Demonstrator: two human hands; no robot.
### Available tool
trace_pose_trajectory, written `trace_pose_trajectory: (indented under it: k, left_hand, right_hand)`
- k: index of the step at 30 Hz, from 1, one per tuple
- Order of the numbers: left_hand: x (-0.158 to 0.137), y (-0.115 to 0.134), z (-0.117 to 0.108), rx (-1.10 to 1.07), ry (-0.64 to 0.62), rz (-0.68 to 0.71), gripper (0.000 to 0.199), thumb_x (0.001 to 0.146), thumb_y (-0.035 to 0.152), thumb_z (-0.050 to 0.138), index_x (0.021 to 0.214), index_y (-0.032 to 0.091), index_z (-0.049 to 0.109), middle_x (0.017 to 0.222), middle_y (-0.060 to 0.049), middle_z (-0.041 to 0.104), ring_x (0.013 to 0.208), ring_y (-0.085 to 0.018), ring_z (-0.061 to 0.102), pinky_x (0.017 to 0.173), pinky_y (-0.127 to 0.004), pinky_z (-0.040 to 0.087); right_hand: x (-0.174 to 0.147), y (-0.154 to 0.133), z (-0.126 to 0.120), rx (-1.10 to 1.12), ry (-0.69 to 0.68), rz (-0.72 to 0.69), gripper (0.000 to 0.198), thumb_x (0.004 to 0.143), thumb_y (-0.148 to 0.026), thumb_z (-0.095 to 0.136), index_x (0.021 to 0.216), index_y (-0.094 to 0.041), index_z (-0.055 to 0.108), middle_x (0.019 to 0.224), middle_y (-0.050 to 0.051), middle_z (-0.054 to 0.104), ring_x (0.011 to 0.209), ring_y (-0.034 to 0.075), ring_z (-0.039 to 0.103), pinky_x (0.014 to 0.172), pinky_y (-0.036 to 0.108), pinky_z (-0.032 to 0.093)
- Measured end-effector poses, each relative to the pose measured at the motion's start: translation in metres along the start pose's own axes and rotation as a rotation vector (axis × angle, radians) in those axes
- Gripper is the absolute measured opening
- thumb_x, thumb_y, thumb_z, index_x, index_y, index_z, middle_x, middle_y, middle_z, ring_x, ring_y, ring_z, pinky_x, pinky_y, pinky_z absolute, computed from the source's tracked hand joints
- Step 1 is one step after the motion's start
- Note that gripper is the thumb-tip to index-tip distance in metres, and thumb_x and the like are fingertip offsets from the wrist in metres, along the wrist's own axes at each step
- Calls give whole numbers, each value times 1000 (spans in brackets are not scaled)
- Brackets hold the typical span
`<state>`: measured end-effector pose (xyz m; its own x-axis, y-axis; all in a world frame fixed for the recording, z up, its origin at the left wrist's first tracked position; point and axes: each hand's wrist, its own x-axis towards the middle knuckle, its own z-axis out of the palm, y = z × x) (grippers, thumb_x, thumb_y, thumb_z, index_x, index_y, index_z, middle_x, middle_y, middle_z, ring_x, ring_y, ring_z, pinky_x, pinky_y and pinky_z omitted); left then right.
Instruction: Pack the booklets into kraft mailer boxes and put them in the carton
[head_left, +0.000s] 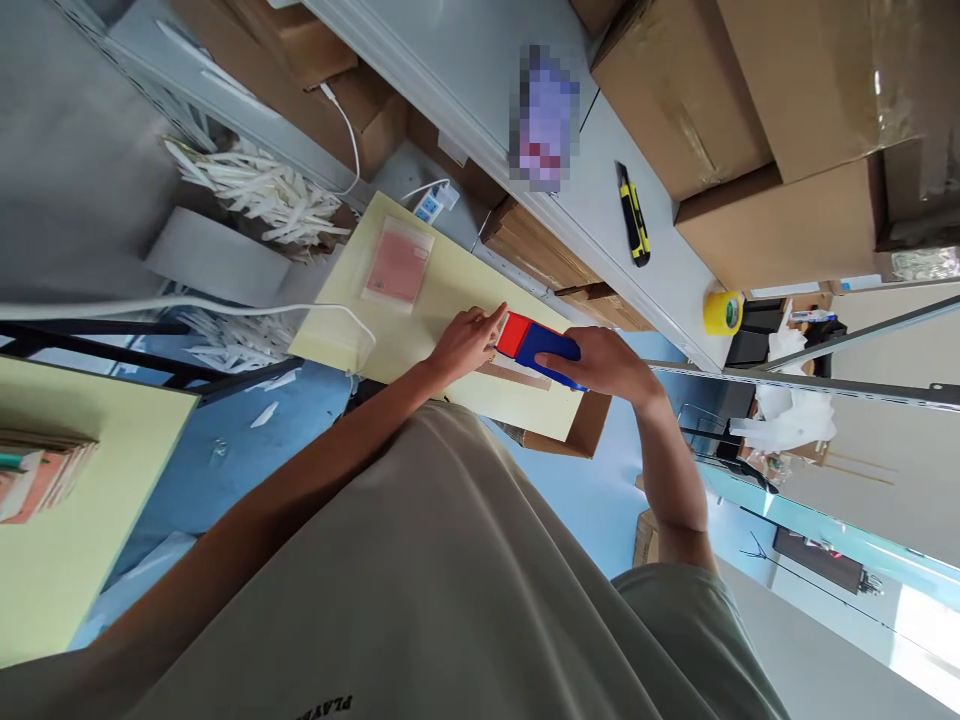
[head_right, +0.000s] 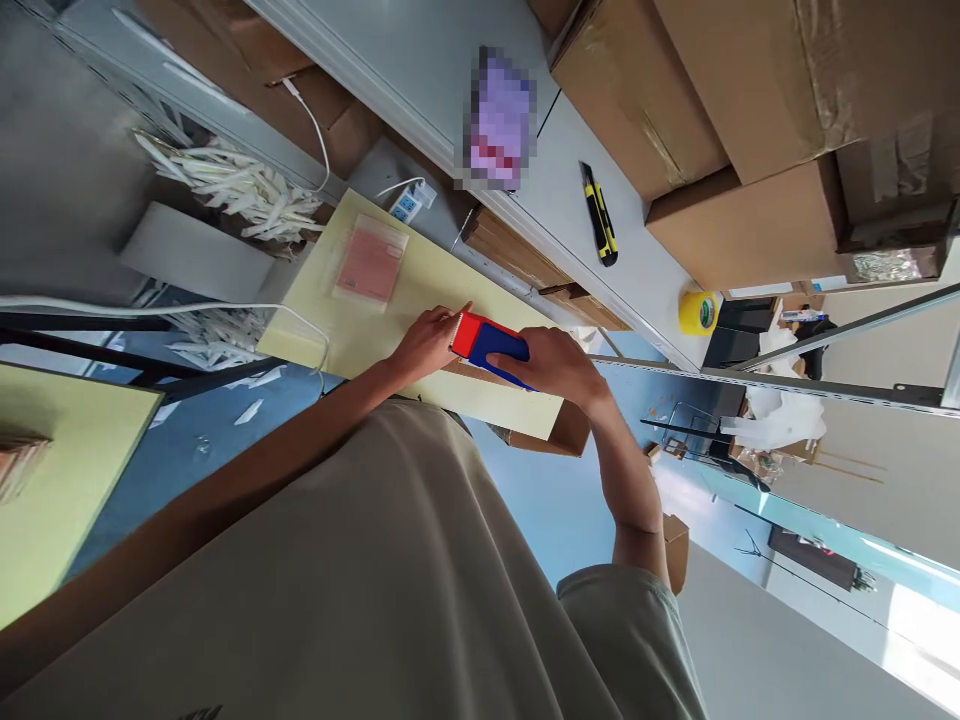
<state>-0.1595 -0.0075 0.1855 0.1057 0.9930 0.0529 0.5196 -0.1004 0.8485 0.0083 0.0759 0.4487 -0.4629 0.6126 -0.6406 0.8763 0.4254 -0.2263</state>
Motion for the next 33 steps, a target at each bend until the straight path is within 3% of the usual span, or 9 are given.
trace_pose_trajectory:
  k: [5, 9, 12, 16, 18, 21, 23, 26, 33]
  left_hand:
    - [-13, -13, -5, -33, -47, 15, 88, 90, 21, 82, 173, 14, 53, 137, -18, 83, 134, -38, 67, 120, -54, 51]
    - [-29, -16, 1, -55, -43, -6, 80, 97, 24, 80, 172, 19, 53, 151, -15, 79, 141, -39, 66, 124, -56, 52]
    - [-38, -18, 10, -82, 7, -19, 78, 99, 23, 80, 171, 23, 52, 157, -15, 75, 145, -38, 66, 127, -58, 52]
    - [-44, -21, 22, -164, 137, -115, 80, 95, 22, 86, 168, 22, 56, 168, -18, 64, 146, -35, 69, 127, -52, 58]
    - [-46, -18, 29, -249, 213, -225, 74, 92, 27, 88, 162, 21, 62, 162, -17, 68, 133, -31, 77, 119, -46, 64]
    - [-45, -6, 40, -353, 304, -426, 50, 94, 40, 86, 139, 20, 76, 135, -12, 84, 115, -26, 83, 107, -39, 67]
    - [-43, 4, 46, -330, 357, -516, 35, 98, 48, 80, 119, 20, 82, 117, -10, 88, 108, -26, 84, 102, -35, 66]
    - [-36, 15, 52, -193, 411, -555, 35, 104, 53, 70, 97, 21, 83, 99, -9, 88, 99, -27, 83, 93, -33, 62]
    - [-27, 17, 60, -39, 545, -649, 33, 104, 44, 67, 98, 19, 89, 97, -10, 90, 97, -31, 83, 87, -35, 59]
  right_hand:
    - [-9, 30, 0, 123, -136, 131, 62, 102, -77, 72, 74, -22, 68, 63, 4, 74, 57, 18, 71, 59, 32, 49]
    - [0, 66, 15, 161, -284, 247, 61, 102, -72, 79, 71, -20, 70, 70, 7, 81, 60, 18, 76, 59, 27, 55]
    - [20, 92, 37, 183, -343, 292, 56, 105, -65, 79, 75, -18, 73, 78, 10, 85, 65, 19, 80, 63, 24, 60]
    - [43, 113, 63, 218, -344, 319, 60, 99, -73, 83, 79, -18, 73, 84, 15, 87, 68, 22, 82, 61, 26, 62]
    - [49, 117, 70, 210, -342, 312, 61, 95, -76, 85, 81, -18, 73, 85, 15, 87, 69, 23, 83, 60, 27, 62]
    - [51, 117, 73, 168, -332, 279, 58, 96, -73, 87, 87, -17, 75, 85, 14, 87, 69, 22, 83, 63, 27, 61]
    - [50, 116, 73, 140, -329, 251, 54, 100, -69, 84, 90, -16, 77, 82, 13, 86, 68, 22, 82, 66, 28, 61]
    - [50, 118, 74, 134, -338, 210, 53, 106, -66, 77, 92, -15, 78, 77, 12, 85, 67, 23, 81, 68, 30, 61]
    - [56, 136, 75, 249, -386, 100, 62, 98, -79, 80, 89, -17, 75, 79, 13, 85, 70, 24, 82, 66, 29, 60]
